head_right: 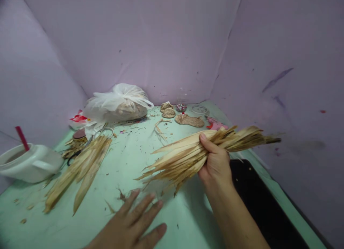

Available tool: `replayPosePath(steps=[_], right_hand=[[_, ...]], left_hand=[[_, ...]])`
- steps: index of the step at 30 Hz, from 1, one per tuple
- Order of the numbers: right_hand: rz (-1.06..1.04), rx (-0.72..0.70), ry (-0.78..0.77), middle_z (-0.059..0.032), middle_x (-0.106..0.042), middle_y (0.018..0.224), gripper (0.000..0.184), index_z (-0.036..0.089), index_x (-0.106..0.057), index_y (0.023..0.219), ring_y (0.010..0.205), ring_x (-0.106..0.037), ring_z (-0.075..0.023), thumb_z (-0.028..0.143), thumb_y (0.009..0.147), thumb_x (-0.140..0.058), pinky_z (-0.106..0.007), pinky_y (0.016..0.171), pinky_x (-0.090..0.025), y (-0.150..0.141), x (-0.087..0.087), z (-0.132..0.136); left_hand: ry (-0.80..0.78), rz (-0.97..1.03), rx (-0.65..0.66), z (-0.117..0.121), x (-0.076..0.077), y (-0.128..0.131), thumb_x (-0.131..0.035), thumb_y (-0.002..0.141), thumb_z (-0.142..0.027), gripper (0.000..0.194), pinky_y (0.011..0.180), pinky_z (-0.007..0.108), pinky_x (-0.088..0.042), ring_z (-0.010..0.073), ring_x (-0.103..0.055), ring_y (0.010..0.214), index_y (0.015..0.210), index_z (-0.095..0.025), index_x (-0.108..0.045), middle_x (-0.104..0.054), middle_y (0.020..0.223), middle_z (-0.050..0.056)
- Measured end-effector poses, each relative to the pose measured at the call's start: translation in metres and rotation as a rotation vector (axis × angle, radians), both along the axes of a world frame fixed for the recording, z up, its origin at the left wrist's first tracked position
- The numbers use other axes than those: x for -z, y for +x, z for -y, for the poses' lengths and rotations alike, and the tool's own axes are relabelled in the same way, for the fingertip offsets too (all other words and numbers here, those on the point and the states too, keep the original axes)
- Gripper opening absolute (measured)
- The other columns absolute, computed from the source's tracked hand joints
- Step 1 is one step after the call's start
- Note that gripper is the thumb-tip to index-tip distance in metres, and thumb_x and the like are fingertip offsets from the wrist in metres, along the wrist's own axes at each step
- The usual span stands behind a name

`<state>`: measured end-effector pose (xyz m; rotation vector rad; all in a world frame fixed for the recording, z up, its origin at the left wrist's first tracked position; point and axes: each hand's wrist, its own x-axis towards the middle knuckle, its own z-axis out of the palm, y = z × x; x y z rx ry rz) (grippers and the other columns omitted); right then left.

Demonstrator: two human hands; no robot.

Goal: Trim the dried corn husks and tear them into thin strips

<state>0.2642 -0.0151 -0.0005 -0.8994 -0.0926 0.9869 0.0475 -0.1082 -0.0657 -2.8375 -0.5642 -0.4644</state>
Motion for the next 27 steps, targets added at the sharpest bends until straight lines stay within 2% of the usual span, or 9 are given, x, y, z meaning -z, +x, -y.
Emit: replayPosePath(steps=[4,8,11,15,17,19,23,25,27], right_hand=[[0.042,0.016,0.031,0.0024,-0.065,0.062,0.017,0.017,-0.061,0.068,0.055,-0.062,-0.0124,0.001,0.064,-0.057,-0.027,0.065,-0.058,0.005,0.000,-0.001],[0.012,0.051,0.022,0.0032,-0.064,0.062,0.019,0.017,-0.061,0.067,0.057,-0.062,-0.0113,0.000,0.064,-0.056,-0.025,0.067,-0.057,0.004,0.000,-0.003],[-0.001,0.044,0.015,0.0032,-0.064,0.065,0.020,0.017,-0.062,0.068,0.058,-0.062,-0.0110,-0.001,0.062,-0.058,-0.024,0.068,-0.057,0.000,0.001,-0.003],[-0.015,0.018,0.001,0.0036,-0.064,0.065,0.019,0.017,-0.063,0.070,0.057,-0.061,-0.0111,0.002,0.059,-0.063,-0.024,0.065,-0.057,-0.006,0.005,-0.002],[-0.015,0.003,-0.013,0.0039,-0.063,0.065,0.020,0.017,-0.062,0.072,0.058,-0.061,-0.0112,0.003,0.057,-0.065,-0.024,0.064,-0.057,-0.010,0.007,-0.001],[-0.028,-0.023,-0.042,0.0038,-0.063,0.066,0.021,0.017,-0.062,0.071,0.058,-0.061,-0.0113,0.004,0.055,-0.066,-0.023,0.061,-0.056,-0.015,0.009,0.001],[-0.036,-0.046,-0.070,0.0057,-0.063,0.063,0.023,0.018,-0.062,0.067,0.053,-0.059,-0.0089,0.003,0.052,-0.068,-0.018,0.053,-0.054,-0.026,0.013,0.003],[-0.028,-0.088,-0.115,0.0051,-0.063,0.062,0.020,0.018,-0.062,0.066,0.052,-0.059,-0.0091,0.004,0.052,-0.069,-0.017,0.052,-0.054,-0.030,0.016,0.003],[-0.038,-0.147,-0.169,0.0036,-0.064,0.061,0.020,0.017,-0.062,0.067,0.052,-0.060,-0.0107,0.007,0.052,-0.070,-0.020,0.053,-0.054,-0.033,0.019,0.004]], left_hand=[[0.191,0.114,-0.089,0.018,0.030,0.049,-0.041,0.086,-0.019,0.029,0.107,0.042,-0.015,0.0205,-0.040,0.122,0.109,-0.022,-0.059,-0.061,0.117,0.001],[-0.184,-0.072,-0.212,-0.004,0.021,0.066,-0.028,0.088,-0.045,0.054,0.106,0.044,-0.018,0.0216,-0.030,0.129,0.130,-0.014,-0.043,-0.046,0.134,0.008],[-0.363,-0.153,-0.514,-0.020,0.002,0.037,-0.024,0.085,-0.054,0.066,0.106,0.051,-0.015,0.0268,-0.024,0.132,0.135,-0.011,-0.035,-0.036,0.139,0.013],[-0.312,-0.328,-0.867,-0.005,-0.018,-0.025,-0.036,0.080,-0.053,0.067,0.104,0.055,-0.016,0.0362,-0.031,0.127,0.123,-0.003,-0.051,-0.043,0.131,0.023],[-0.396,-0.477,-1.033,0.007,-0.035,-0.054,-0.036,0.080,-0.050,0.058,0.094,0.059,-0.027,0.0409,-0.053,0.106,0.096,-0.006,-0.069,-0.063,0.105,0.025],[-0.635,-0.583,-1.190,0.010,-0.060,-0.077,-0.023,0.083,-0.049,0.062,0.071,0.056,-0.042,0.0382,-0.064,0.075,0.066,-0.014,-0.071,-0.069,0.072,0.020],[-0.602,-0.466,-1.331,-0.018,-0.108,-0.104,-0.020,0.081,-0.054,0.062,0.062,0.046,-0.043,0.0359,-0.063,0.071,0.098,-0.017,-0.067,-0.068,0.075,0.016],[-0.482,-0.377,-1.328,-0.041,-0.119,-0.108,-0.022,0.082,-0.052,0.059,0.063,0.043,-0.042,0.0356,-0.062,0.079,0.114,-0.019,-0.058,-0.067,0.090,0.017],[-0.357,-0.335,-1.300,-0.064,-0.119,-0.108,-0.025,0.082,-0.046,0.052,0.060,0.039,-0.040,0.0350,-0.060,0.083,0.102,-0.019,-0.065,-0.065,0.095,0.017]])
